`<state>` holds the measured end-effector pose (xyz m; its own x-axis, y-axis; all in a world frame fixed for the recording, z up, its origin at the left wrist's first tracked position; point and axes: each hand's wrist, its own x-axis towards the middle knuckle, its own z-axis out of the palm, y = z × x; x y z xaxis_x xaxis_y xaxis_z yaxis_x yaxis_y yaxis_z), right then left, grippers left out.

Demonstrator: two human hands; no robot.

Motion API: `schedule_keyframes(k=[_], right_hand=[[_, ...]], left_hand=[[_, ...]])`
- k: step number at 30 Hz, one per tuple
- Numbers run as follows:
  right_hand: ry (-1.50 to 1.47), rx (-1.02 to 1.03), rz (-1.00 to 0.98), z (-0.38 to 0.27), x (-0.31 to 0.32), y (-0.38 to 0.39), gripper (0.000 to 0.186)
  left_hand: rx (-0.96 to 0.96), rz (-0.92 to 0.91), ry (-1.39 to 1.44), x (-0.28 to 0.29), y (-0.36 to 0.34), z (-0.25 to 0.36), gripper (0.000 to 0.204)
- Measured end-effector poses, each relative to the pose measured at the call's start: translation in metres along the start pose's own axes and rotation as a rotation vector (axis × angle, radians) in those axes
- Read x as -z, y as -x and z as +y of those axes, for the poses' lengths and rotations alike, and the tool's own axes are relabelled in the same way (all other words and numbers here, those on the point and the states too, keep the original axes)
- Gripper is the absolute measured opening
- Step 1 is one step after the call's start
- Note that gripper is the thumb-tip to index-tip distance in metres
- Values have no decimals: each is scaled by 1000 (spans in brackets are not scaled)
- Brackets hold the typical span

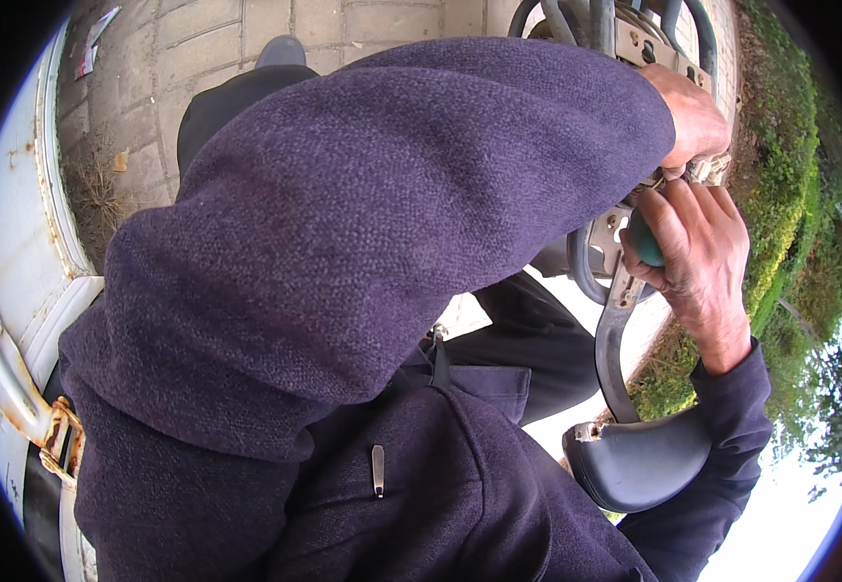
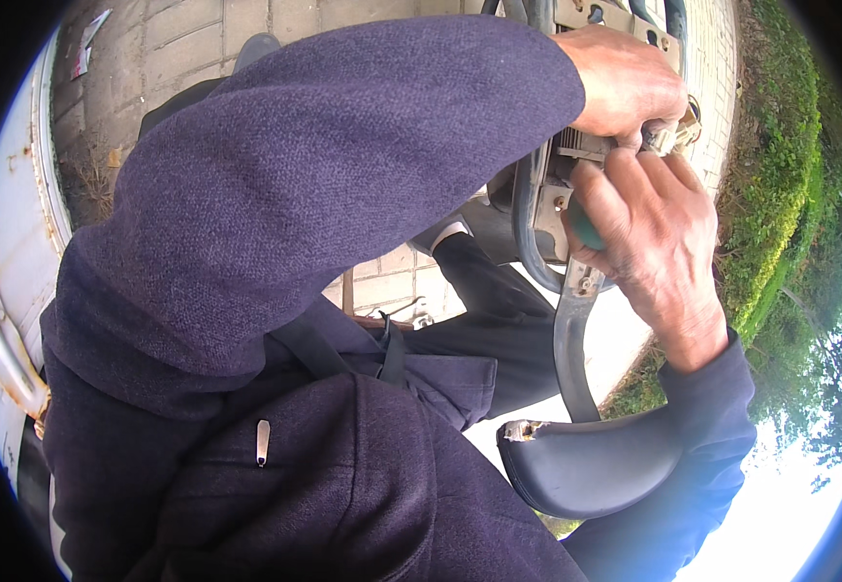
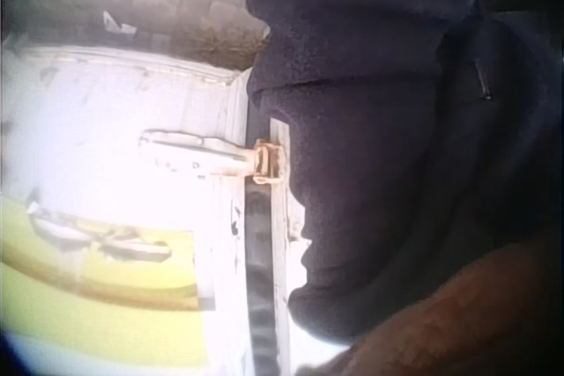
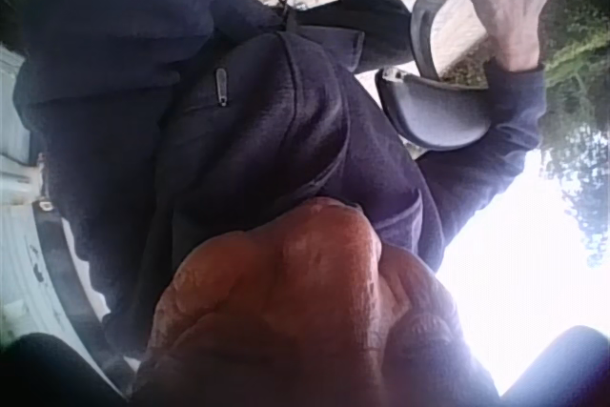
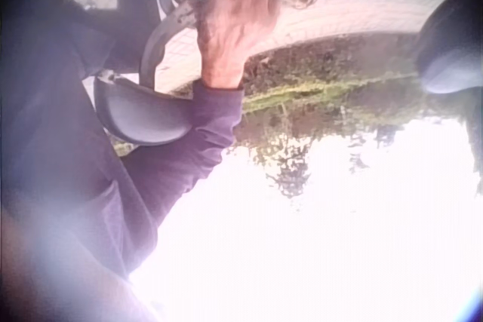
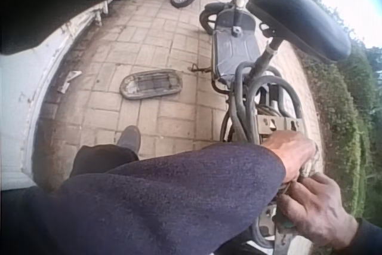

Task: The person removes the rear seat and a plastic cover from a scooter using a screwdriver. They then disconnect several electrical connectors and unscrew a metal bracket to remove a component from the scooter's frame.

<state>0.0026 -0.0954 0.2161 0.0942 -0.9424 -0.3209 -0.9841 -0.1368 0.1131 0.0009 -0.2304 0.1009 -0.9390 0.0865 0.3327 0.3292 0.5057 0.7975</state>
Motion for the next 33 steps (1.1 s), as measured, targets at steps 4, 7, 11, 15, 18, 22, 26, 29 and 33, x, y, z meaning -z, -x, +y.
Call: schedule_keyframes(k=[4, 7, 11, 15, 18, 22, 26, 29, 33], right_hand=[[-128, -165, 26, -1, -1, 0, 41], [-131, -253, 4, -3, -1, 1, 41], [-114, -311, -63, -10, 3, 1, 45], [-147, -462, -149, -18, 5, -1, 50], [-176, -500, -176, -18, 6, -4, 52], [-211, -534, -169, -17, 3, -6, 47], [-152, -384, -139, -8, 2, -7, 42], [-149, -298, -202, 2, 8, -8, 41], [-210, -212, -228, 7, 13, -13, 48]], left_hand=[[19, -5, -21, 2, 0, 2, 24], [14, 5, -9, 3, 2, 2, 23], [27, -1, -11, 4, 3, 3, 21], [30, -40, -31, 5, 3, 4, 17], [26, 3, -36, 4, 5, 4, 15], [27, -19, -27, 5, 2, 1, 11], [1, -24, -35, 5, 3, -3, 10], [-37, 11, -7, 5, 7, -7, 12], [-17, -10, -56, 6, 9, -4, 16]])
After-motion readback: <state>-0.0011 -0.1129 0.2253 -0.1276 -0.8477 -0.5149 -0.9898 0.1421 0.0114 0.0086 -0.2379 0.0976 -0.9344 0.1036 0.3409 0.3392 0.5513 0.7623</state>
